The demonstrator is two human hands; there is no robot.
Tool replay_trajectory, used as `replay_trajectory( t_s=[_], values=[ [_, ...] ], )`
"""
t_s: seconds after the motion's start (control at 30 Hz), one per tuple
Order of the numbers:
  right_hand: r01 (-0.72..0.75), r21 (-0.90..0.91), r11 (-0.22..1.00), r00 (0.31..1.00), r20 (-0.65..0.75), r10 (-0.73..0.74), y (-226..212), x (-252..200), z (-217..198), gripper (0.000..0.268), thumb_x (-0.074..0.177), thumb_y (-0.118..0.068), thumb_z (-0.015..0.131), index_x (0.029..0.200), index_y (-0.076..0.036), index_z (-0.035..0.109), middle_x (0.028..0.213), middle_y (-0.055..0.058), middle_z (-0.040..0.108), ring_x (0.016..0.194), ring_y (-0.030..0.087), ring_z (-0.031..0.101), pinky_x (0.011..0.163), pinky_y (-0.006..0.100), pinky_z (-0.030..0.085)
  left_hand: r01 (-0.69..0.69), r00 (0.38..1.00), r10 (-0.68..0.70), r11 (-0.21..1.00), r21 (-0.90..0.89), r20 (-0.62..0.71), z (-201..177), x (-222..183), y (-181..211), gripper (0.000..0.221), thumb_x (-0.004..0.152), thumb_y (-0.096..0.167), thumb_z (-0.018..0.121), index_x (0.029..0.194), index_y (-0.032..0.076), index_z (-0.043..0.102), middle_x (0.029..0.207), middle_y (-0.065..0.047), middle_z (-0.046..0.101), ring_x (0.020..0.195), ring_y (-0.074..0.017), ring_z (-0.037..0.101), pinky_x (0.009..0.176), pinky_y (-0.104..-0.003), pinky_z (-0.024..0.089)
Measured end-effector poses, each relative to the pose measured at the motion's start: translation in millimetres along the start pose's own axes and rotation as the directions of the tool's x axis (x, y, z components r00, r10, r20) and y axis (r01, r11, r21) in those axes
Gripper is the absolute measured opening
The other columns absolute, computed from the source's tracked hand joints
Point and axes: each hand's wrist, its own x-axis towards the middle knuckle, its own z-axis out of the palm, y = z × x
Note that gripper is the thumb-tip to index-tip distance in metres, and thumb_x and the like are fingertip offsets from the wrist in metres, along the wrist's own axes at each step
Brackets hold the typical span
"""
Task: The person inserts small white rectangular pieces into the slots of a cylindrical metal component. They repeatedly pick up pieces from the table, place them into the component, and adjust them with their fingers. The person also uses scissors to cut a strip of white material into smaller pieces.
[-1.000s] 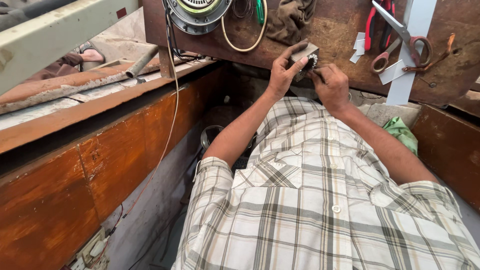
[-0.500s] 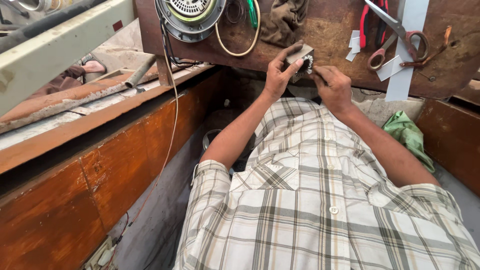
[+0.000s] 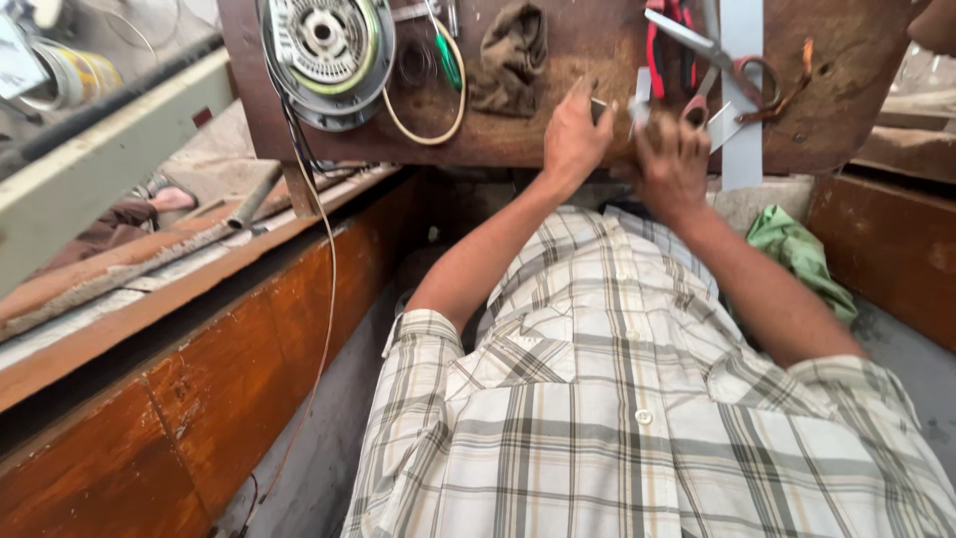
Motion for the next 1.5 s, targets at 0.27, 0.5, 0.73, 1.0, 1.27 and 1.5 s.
replay_trajectory(
  t_s=[0.27,0.5,0.73,1.0,1.27,1.5],
  values=[
    [-0.181,0.42,0.889,0.98,0.004,0.198,15,-36,22,0.01,0.099,-0.009,0.078,0.108,-0.007,0.075,0.101,0.007,0.071,0.092,0.029,0.068,0.082,0.044,0.049,-0.263,0.962,0.263,0.965,0.014,-0.074,-16,-17,2,0.052,0.094,0.022,0.073,0.139,0.003,0.057,0.146,-0.02,0.055,0.141,-0.0385,0.049,0.116,-0.049,0.041],
    [-0.406,0.866,-0.293,0.614,0.496,0.614,16,1,20,0.008,0.106,-0.005,0.067,0.113,-0.002,0.07,0.102,0.01,0.074,0.089,0.021,0.072,0.081,0.036,0.061,-0.128,0.985,0.155,0.951,-0.281,0.075,-32,-35,37,0.049,0.087,0.015,0.081,0.131,0.002,0.064,0.116,-0.014,0.07,0.101,-0.0204,0.071,0.083,-0.033,0.059],
    [-0.476,0.599,-0.644,0.63,0.743,0.226,29,13,-13,0.01,0.095,-0.003,0.073,0.105,-0.002,0.072,0.1,0.011,0.076,0.09,0.021,0.076,0.083,0.04,0.065,-0.211,0.939,0.295,0.901,-0.379,0.178,-50,-25,35,0.019,0.089,0.007,0.076,0.108,0.004,0.077,0.1,-0.01,0.076,0.087,-0.0154,0.075,0.076,-0.028,0.06],
    [-0.464,0.83,-0.31,0.683,0.558,0.472,24,2,5,0.01,0.096,-0.002,0.082,0.103,0.001,0.076,0.099,0.011,0.076,0.088,0.015,0.072,0.085,0.028,0.061,-0.401,0.898,0.432,0.881,0.252,-0.081,-28,7,17,0.075,0.078,0.041,0.084,0.13,-0.006,0.058,0.122,-0.026,0.064,0.112,-0.0411,0.061,0.093,-0.048,0.051],
    [-0.311,0.816,0.487,0.93,0.156,0.332,-31,11,12,0.014,0.091,-0.001,0.083,0.098,0.004,0.071,0.111,0.017,0.073,0.092,0.028,0.074,0.079,0.035,0.06,0.142,0.962,0.007,0.841,-0.522,0.272,-64,-14,-56,0.051,0.103,0.02,0.069,0.147,-0.001,0.054,0.137,-0.017,0.066,0.123,-0.0226,0.066,0.105,-0.034,0.053],
    [0.039,0.8,0.599,0.995,0.027,-0.1,-37,28,16,0.026,0.079,0.007,0.078,0.103,0.003,0.07,0.118,0.017,0.069,0.108,0.035,0.068,0.091,0.044,0.057,0.085,0.981,0.081,0.639,-0.765,0.176,-71,-42,-79,0.046,0.105,0.007,0.066,0.148,-0.002,0.053,0.158,-0.012,0.051,0.14,-0.02,0.054,0.118,-0.033,0.046]
  ],
)
